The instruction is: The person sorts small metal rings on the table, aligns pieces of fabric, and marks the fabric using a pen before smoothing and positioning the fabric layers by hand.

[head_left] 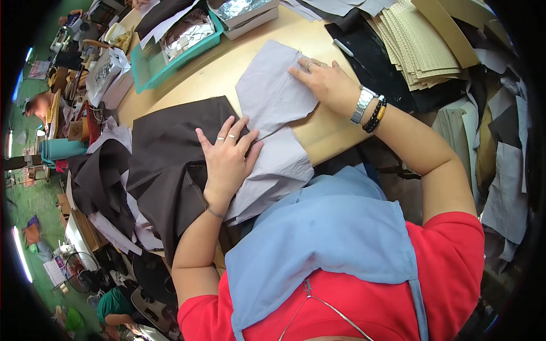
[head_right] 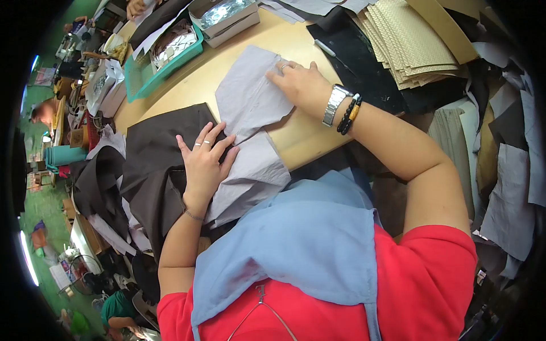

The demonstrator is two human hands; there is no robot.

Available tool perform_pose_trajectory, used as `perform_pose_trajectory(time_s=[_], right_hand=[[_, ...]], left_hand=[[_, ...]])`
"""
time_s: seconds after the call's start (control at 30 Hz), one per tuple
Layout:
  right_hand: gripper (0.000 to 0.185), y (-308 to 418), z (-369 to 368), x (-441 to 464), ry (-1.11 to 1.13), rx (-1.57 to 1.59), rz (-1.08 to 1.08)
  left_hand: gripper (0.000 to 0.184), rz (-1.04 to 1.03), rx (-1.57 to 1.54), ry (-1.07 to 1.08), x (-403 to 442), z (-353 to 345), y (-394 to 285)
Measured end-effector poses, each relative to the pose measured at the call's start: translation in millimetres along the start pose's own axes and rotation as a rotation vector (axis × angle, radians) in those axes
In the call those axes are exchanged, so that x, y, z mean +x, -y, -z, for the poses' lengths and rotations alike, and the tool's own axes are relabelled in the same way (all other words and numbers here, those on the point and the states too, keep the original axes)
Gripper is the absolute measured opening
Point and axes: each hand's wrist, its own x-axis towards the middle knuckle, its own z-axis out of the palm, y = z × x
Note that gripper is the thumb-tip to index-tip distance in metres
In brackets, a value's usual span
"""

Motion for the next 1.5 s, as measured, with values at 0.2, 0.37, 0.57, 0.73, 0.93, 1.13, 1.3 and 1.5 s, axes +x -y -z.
perform_pose_trajectory(time_s=[0.2,0.37,0.57,0.73,0.93,1.13,1.3,1.5], right_hand=[[0.045,-16,6,19,0.113,-0.065,-0.138],[0.041,-30,-1,23,-0.109,-0.278,-0.034],[0.046,62,-4,-12,-0.158,0.354,0.422],[0.051,41,-14,-15,-0.165,0.392,0.203],[0.051,-40,-2,3,-0.232,0.082,0.082],[0.052,-47,-11,18,-0.145,0.408,-0.04],[0.081,-26,-33,12,-0.654,1.56,-0.294],[0.088,31,-31,35,-0.279,2.132,-0.226]], left_hand=[[0.022,-0.016,0.007,-0.023,-2,-4,2],[0.022,0.003,-0.025,-0.029,-3,-6,2],[0.022,0.037,-0.061,-0.068,-4,-9,0],[0.022,0.047,-0.064,-0.059,-6,-7,-1],[0.037,0.005,0.038,0.016,20,6,-11],[0.036,-0.042,-0.111,0.045,78,-30,-34],[0.021,0.401,-1.089,-0.259,85,-41,-18],[0.046,0.707,-1.938,-0.285,75,-37,-6]])
